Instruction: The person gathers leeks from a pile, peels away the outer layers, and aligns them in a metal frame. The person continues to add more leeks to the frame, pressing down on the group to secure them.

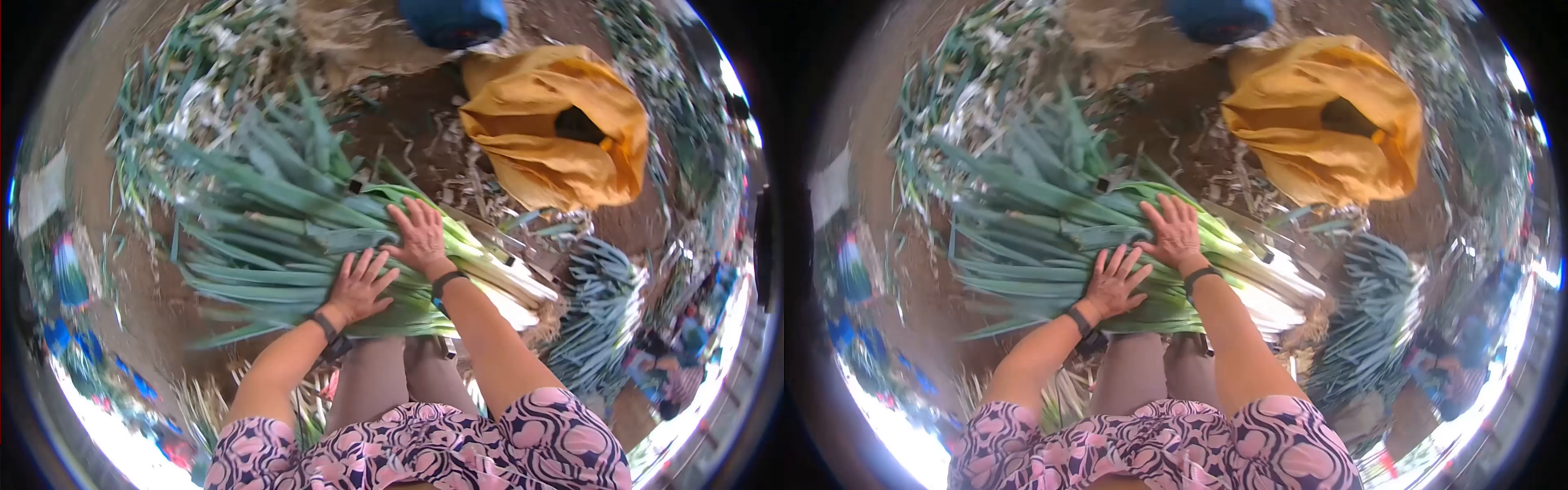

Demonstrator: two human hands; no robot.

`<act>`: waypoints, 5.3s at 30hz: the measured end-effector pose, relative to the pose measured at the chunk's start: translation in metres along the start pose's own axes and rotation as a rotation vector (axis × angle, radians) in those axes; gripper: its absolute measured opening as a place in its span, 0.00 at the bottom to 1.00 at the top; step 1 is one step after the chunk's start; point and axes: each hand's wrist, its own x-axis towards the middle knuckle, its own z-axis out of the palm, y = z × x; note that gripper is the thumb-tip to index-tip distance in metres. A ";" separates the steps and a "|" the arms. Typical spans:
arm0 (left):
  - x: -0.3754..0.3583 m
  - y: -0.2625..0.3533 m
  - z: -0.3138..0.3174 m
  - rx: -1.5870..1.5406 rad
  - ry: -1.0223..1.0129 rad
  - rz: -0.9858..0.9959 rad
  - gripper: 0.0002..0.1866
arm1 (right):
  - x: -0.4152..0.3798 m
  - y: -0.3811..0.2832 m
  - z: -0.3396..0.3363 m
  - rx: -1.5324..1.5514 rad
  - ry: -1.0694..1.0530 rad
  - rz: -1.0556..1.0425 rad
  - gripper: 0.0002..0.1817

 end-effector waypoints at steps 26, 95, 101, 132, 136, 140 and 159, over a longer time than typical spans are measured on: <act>0.006 0.042 -0.018 0.170 -0.164 0.256 0.41 | -0.025 -0.002 -0.034 0.196 0.050 0.056 0.49; 0.158 0.195 0.096 0.369 -0.267 0.228 0.53 | -0.263 0.219 -0.010 0.093 0.367 0.608 0.28; 0.151 0.192 0.095 0.322 -0.122 0.279 0.50 | -0.270 0.215 -0.008 0.130 0.409 0.646 0.26; 0.149 0.182 0.102 0.262 0.069 0.375 0.46 | -0.202 0.305 -0.073 0.129 -0.602 0.401 0.13; 0.148 0.183 0.101 0.248 0.044 0.363 0.46 | -0.207 0.302 -0.077 0.158 -0.547 0.333 0.12; 0.147 0.184 0.100 0.191 0.037 0.337 0.44 | -0.207 0.298 -0.071 0.130 -0.535 0.289 0.15; 0.221 0.244 0.107 -0.052 -0.188 0.229 0.06 | -0.278 0.196 -0.029 -0.064 0.454 0.796 0.05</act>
